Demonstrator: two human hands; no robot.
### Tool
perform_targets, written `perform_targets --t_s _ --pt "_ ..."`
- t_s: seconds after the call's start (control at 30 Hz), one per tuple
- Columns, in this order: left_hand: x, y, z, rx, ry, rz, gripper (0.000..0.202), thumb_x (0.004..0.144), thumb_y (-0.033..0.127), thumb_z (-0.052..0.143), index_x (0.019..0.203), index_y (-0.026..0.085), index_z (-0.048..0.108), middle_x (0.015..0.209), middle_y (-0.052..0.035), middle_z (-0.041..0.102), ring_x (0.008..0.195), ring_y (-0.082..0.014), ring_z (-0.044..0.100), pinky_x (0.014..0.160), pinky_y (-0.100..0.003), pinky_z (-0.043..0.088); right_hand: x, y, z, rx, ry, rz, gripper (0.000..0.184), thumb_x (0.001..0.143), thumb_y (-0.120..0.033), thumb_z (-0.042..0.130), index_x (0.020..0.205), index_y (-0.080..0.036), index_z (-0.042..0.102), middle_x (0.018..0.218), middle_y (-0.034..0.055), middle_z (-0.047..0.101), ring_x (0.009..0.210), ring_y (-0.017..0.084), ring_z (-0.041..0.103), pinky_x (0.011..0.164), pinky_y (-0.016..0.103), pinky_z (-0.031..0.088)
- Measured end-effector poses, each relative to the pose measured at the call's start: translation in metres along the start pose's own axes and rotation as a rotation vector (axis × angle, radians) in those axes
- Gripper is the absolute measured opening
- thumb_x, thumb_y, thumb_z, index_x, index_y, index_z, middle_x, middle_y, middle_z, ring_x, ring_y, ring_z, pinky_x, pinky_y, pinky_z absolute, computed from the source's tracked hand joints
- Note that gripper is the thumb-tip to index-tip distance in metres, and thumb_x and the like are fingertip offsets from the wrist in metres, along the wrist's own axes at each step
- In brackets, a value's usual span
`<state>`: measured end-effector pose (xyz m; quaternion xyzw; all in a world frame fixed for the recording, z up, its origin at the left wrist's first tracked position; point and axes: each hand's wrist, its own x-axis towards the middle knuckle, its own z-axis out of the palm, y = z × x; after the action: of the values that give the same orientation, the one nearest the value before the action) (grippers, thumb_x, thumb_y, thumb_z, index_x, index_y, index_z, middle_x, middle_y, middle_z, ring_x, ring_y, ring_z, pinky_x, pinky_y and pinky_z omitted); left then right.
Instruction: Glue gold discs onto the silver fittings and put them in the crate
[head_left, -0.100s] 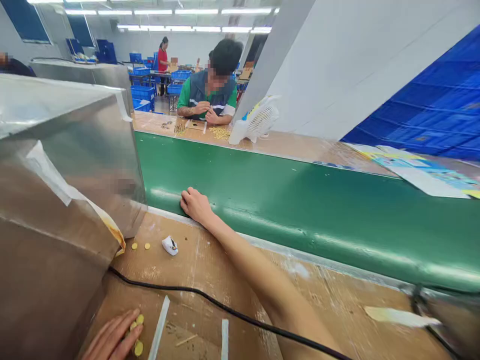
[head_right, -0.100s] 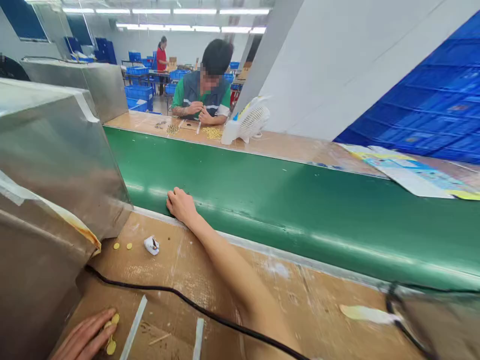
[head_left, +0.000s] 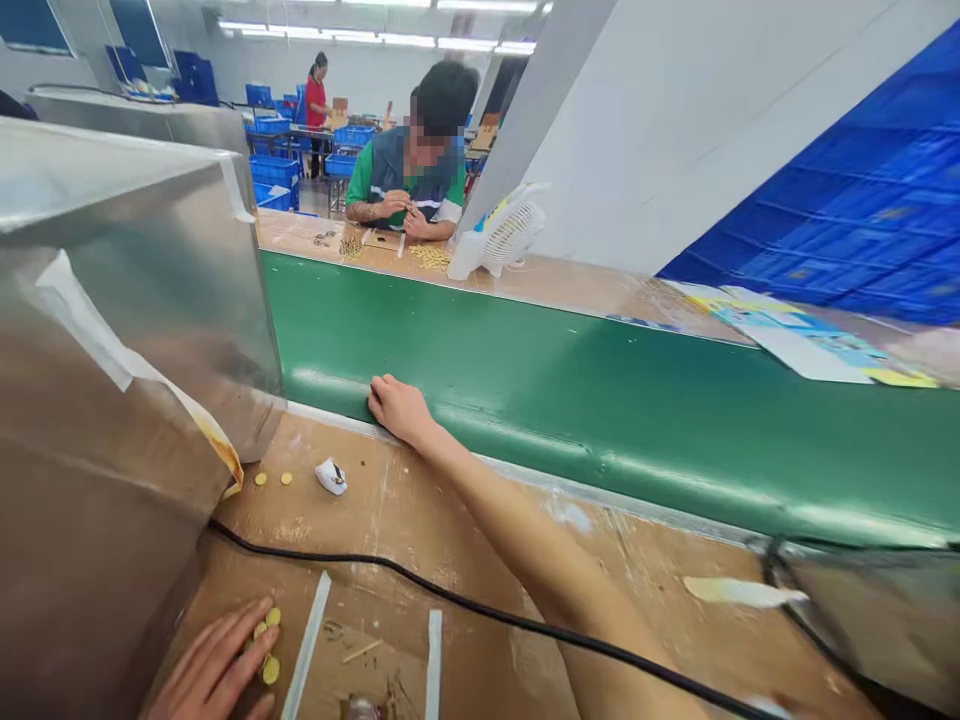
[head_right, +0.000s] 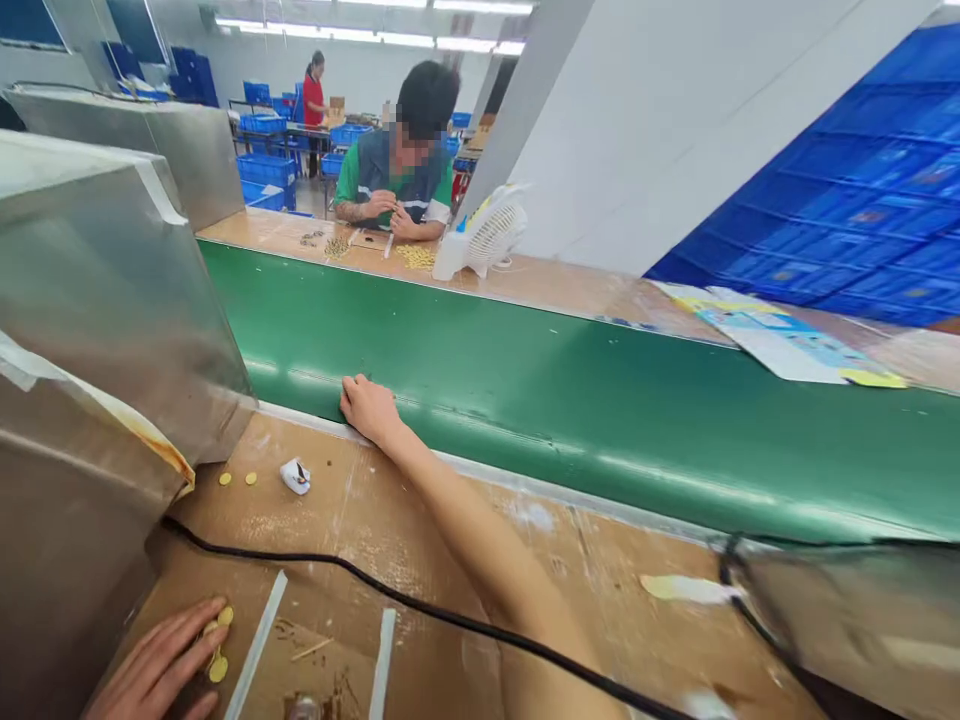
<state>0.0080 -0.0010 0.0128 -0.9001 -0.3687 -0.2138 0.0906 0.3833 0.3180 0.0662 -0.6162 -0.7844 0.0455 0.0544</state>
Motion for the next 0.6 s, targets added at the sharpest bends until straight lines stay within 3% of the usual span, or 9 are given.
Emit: perform_targets --t_s 0.17,0.33,0.43,0.53,0.6 --pt "0.008 0.004 -0.007 -0.086 0.018 -0.038 0.046 0.115 0.04 0.061 0.156 0.021 0.07 0.157 -0.0072 0.077 0.137 -0.0207 0.077 0.117 -0.026 0.059 -0.066 0.021 -0.012 -0.008 -0.048 0.047 0.019 0.115 -0.026 0.052 0.114 -0.022 0.07 0.113 0.0096 0.08 0.1 0.025 0.073 0.079 0.033 0.042" --pt "0.008 0.003 -0.005 -0.087 0.036 -0.013 0.053 0.117 0.041 0.058 0.166 0.021 0.062 0.157 -0.0078 0.076 0.138 -0.0217 0.076 0.118 -0.029 0.059 -0.159 0.016 -0.016 -0.031 -0.039 0.047 0.025 0.119 -0.025 0.045 0.114 -0.02 0.069 0.119 0.0127 0.077 0.107 0.025 0.071 0.085 0.034 0.044" --pt "0.009 0.001 -0.003 -0.08 0.055 0.016 0.061 0.118 0.042 0.057 0.175 0.022 0.053 0.155 -0.0074 0.078 0.135 -0.022 0.078 0.114 -0.03 0.06 -0.207 0.014 -0.02 -0.023 -0.063 0.016 0.02 0.117 -0.031 0.055 0.11 -0.021 0.071 0.118 0.0111 0.078 0.106 0.025 0.072 0.081 0.033 0.044" --pt "0.008 -0.001 0.0 -0.071 0.057 0.022 0.066 0.118 0.043 0.056 0.18 0.023 0.046 0.153 -0.0062 0.079 0.133 -0.0219 0.079 0.11 -0.03 0.061 -0.223 0.023 -0.032 0.038 -0.017 -0.02 0.027 0.117 -0.048 0.061 0.118 -0.024 0.073 0.117 0.009 0.08 0.099 0.025 0.074 0.076 0.033 0.043" --pt "0.006 -0.001 0.002 -0.068 0.054 0.02 0.068 0.117 0.043 0.056 0.181 0.025 0.044 0.153 -0.0058 0.079 0.132 -0.0221 0.079 0.108 -0.031 0.063 -0.203 0.034 -0.042 0.091 0.063 -0.002 0.031 0.119 -0.05 0.056 0.123 -0.026 0.074 0.116 0.0084 0.082 0.099 0.024 0.075 0.079 0.033 0.044"
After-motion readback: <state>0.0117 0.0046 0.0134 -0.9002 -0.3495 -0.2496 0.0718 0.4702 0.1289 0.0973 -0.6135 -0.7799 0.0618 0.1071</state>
